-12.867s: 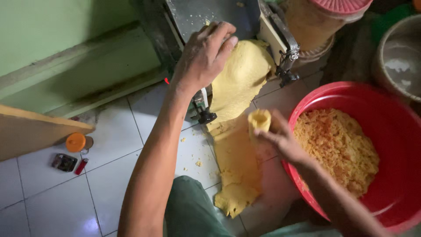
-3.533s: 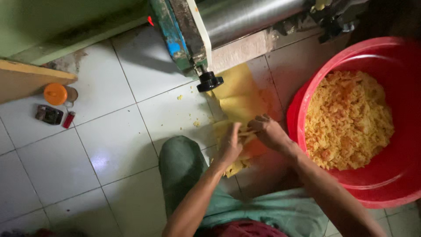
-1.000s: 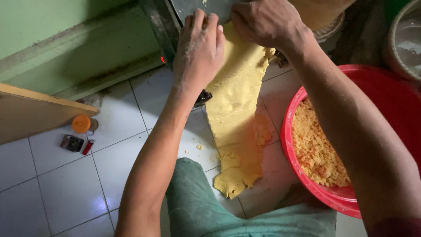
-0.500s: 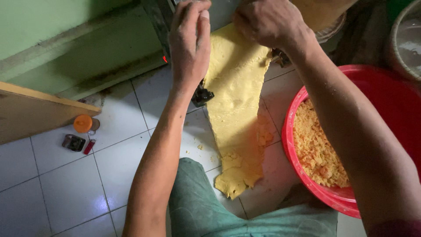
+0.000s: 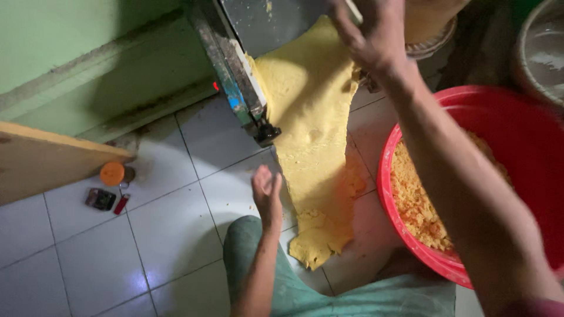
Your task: The person sits on the floor and feeds yellow dough through a manual dough sheeter machine, guiding the dough sheet with both hands as it passes between the rollers. The flattened dough is folded, re-fed through the machine, and the processed dough accumulates in a large red basin beside the machine.
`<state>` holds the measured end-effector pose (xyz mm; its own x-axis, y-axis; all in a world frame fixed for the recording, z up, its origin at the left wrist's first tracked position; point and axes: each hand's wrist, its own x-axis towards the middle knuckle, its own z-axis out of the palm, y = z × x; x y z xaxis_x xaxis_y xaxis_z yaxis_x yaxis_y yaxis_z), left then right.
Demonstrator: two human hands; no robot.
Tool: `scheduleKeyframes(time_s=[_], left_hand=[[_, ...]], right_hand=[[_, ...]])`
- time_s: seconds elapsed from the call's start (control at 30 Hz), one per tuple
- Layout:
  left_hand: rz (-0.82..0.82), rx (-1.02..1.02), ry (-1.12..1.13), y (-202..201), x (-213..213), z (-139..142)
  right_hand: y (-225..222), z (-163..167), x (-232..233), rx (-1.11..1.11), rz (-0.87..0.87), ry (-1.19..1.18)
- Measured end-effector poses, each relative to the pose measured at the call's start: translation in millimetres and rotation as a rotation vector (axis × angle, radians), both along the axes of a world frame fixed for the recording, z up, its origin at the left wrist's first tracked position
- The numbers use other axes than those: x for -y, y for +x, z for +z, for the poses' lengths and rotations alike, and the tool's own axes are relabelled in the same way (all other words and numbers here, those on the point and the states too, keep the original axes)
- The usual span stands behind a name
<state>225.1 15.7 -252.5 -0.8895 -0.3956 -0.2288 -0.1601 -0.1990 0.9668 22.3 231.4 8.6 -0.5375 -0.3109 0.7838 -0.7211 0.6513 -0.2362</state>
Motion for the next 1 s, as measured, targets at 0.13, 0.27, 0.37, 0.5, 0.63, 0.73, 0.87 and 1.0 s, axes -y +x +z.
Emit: scheduleKeyframes(time_s=[0.13, 0.27, 0.37, 0.5, 0.63, 0.73, 0.87, 1.0], left_hand=[[-0.2, 0.019, -0.186, 23.8, -5.3, -52.0], [-0.336, 0.004, -0.133, 21.2, -0.8, -73.2], [-0.456, -0.014, 0.079, 11.1, 0.2, -73.7], [-0.719, 0.2, 0.098, 8.9, -5.1, -53.0], [-0.725, 0.202, 0.142, 23.0, -15.2, -24.0], [-0.757, 0.224, 0.183, 31.7, -17.6, -11.9], [-0.851, 0.212, 0.205, 41.6, -13.9, -9.2], [-0.824, 0.125, 0.285, 46.5, -11.5, -8.9]], right_hand=[[74.0, -36.1, -15.2, 0.238, -0.076, -0.596], [184.9, -143.0, -17.9, 0.71, -0.327, -0.713], [249.5, -245.1, -8.8, 1.03, -0.38, -0.817], [303.5, -327.8, -12.1, 1.307, -0.547, -0.786], [305.5, -334.9, -17.9, 1.329, -0.447, -0.883], [288.3, -315.5, -19.3, 1.391, -0.406, -1.101], [265.5, -291.9, -20.5, 1.548, -0.141, -1.45], [254.8, -300.4, -33.8, 1.658, 0.069, -1.379]])
